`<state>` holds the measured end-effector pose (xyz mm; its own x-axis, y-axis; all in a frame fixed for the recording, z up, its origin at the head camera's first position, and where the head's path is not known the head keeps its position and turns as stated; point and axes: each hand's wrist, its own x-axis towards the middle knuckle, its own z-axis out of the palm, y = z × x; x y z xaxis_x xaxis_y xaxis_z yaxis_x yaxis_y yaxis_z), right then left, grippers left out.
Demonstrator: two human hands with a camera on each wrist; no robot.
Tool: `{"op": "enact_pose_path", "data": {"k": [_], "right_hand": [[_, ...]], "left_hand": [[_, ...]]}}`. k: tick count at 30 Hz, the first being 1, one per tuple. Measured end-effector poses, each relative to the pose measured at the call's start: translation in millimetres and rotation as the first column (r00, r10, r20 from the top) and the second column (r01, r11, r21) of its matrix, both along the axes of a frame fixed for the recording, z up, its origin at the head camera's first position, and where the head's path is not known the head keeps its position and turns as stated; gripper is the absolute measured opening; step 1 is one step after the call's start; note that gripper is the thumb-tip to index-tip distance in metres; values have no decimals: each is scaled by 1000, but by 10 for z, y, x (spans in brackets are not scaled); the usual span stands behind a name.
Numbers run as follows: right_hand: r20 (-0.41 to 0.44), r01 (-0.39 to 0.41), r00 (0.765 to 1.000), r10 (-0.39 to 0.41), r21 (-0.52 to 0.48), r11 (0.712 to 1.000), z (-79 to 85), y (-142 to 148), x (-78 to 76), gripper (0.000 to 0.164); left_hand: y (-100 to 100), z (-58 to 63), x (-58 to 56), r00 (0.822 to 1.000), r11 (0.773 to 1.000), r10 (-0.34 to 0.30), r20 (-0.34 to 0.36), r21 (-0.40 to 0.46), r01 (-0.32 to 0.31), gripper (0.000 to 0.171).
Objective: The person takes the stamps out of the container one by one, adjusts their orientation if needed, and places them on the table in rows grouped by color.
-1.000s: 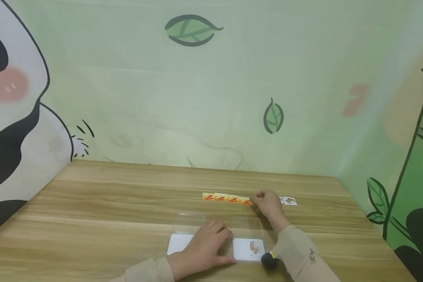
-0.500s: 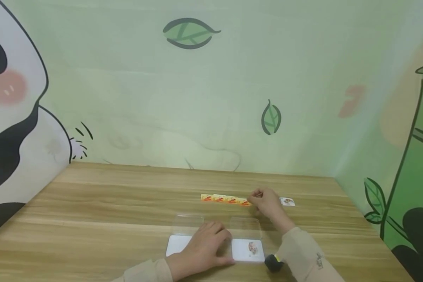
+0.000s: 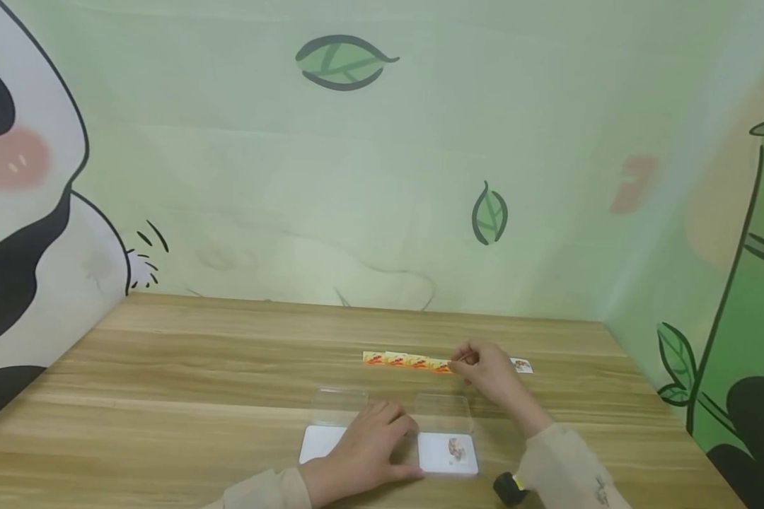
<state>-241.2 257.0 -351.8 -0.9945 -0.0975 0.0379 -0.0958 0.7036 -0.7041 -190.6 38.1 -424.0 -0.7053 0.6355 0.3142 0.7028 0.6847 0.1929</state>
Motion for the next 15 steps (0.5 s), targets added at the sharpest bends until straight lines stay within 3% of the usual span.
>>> {"op": "enact_pose_path", "data": {"k": [15], "right_hand": [[-54, -149, 987, 149, -1, 989, 20, 78, 164, 23]], "left_hand": [[-3, 7, 3, 1000, 1000, 4, 20, -8, -4, 47]]}}
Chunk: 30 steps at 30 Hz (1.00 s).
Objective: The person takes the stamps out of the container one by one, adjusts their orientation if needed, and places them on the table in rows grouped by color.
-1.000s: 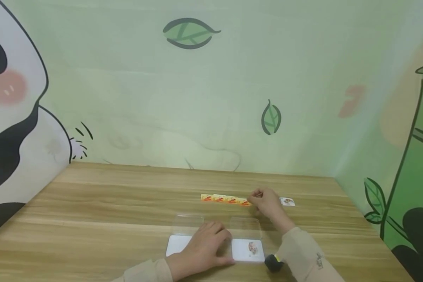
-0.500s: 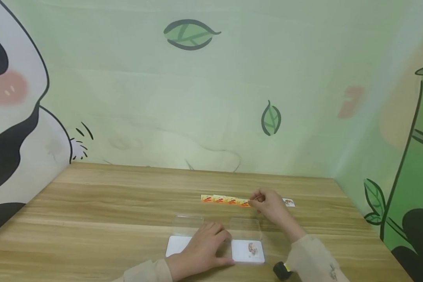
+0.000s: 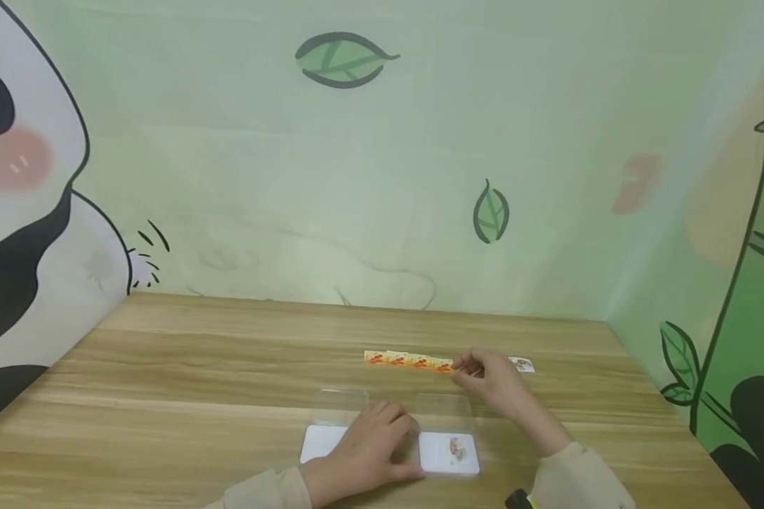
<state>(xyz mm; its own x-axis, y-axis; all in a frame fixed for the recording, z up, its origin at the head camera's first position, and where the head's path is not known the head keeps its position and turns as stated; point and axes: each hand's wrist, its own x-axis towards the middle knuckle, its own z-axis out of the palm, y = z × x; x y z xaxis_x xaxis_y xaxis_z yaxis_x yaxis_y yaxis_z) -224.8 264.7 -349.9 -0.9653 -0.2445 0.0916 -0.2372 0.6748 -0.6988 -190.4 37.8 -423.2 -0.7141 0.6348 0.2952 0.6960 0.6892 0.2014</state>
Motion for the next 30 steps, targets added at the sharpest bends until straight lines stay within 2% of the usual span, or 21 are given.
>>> {"op": "enact_pose_path", "data": {"k": [6, 15, 22, 30], "right_hand": [[-35, -26, 999, 25, -6, 1000, 12, 4, 73, 25], [-142, -83, 986, 84, 11, 996, -24, 47, 170, 18], [-138, -113, 984, 111, -5, 994, -23, 83, 270, 20], [-149, -165, 975, 162, -4, 986, -54, 128, 316, 17]], "left_hand": [[-10, 15, -6, 1000, 1000, 2, -2, 1, -2, 48], [-1, 8, 6, 1000, 1000, 7, 4, -3, -7, 48], [6, 8, 8, 1000, 1000, 8, 8, -4, -8, 48], [4, 4, 7, 1000, 1000, 11, 2, -7, -11, 48]]}}
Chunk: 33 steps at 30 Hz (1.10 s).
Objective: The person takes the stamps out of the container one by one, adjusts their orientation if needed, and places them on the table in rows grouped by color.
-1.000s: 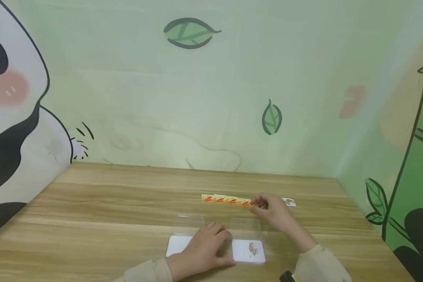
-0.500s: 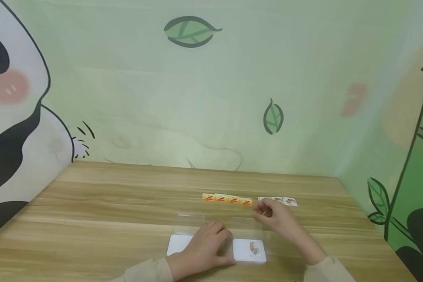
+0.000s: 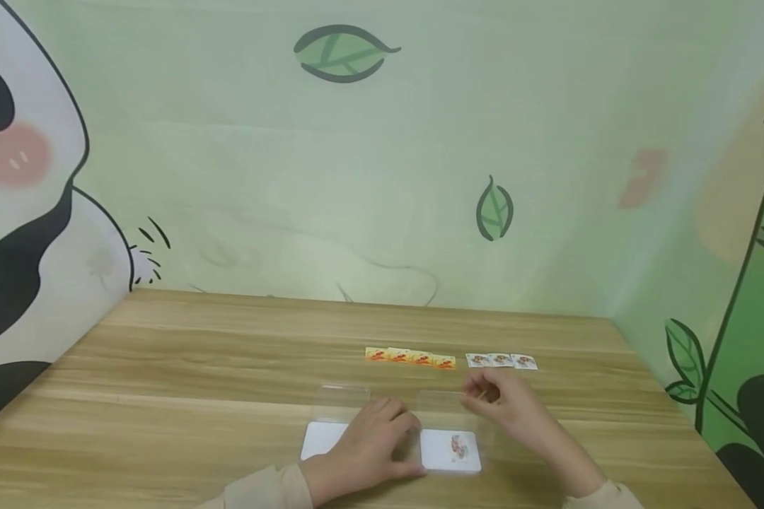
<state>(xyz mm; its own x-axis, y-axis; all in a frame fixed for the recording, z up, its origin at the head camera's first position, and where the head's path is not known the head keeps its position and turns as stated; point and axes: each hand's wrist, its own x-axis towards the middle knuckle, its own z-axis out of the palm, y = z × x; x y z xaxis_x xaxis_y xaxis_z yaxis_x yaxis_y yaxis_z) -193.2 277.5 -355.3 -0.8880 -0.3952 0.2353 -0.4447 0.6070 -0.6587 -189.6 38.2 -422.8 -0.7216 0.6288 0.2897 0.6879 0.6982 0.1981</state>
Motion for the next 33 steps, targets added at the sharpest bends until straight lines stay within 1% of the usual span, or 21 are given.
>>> {"op": "enact_pose_path", "data": {"k": [3, 8, 11, 15, 18, 24, 27, 33], "right_hand": [[9, -2, 1000, 2, -4, 1000, -19, 32, 36, 17], [49, 34, 998, -34, 0, 999, -44, 75, 97, 23], [50, 38, 998, -39, 9, 999, -51, 83, 109, 25], [25, 9, 1000, -10, 21, 1000, -51, 63, 99, 24], [10, -31, 999, 31, 32, 999, -62, 32, 80, 23], [35, -92, 995, 90, 70, 993, -104, -9, 71, 20], [54, -103, 994, 98, 93, 990, -122, -13, 82, 19], [58, -88, 995, 81, 146, 985, -155, -11, 109, 19]], "left_hand": [[14, -9, 4, 1000, 1000, 0, 2, -2, 0, 48], [33, -21, 1, 1000, 1000, -2, 14, -9, 2, 49], [30, -23, -11, 1000, 1000, -4, 17, -10, 4, 50], [2, -17, -27, 1000, 1000, -2, 6, -5, 2, 50], [-22, -14, -29, 1000, 1000, 2, 0, -4, -2, 50], [-30, -15, -18, 1000, 1000, 4, -2, 6, -4, 50], [-17, -19, -13, 1000, 1000, 5, -2, 3, -5, 50], [13, -33, -13, 1000, 1000, -1, -5, 9, 1, 50]]}}
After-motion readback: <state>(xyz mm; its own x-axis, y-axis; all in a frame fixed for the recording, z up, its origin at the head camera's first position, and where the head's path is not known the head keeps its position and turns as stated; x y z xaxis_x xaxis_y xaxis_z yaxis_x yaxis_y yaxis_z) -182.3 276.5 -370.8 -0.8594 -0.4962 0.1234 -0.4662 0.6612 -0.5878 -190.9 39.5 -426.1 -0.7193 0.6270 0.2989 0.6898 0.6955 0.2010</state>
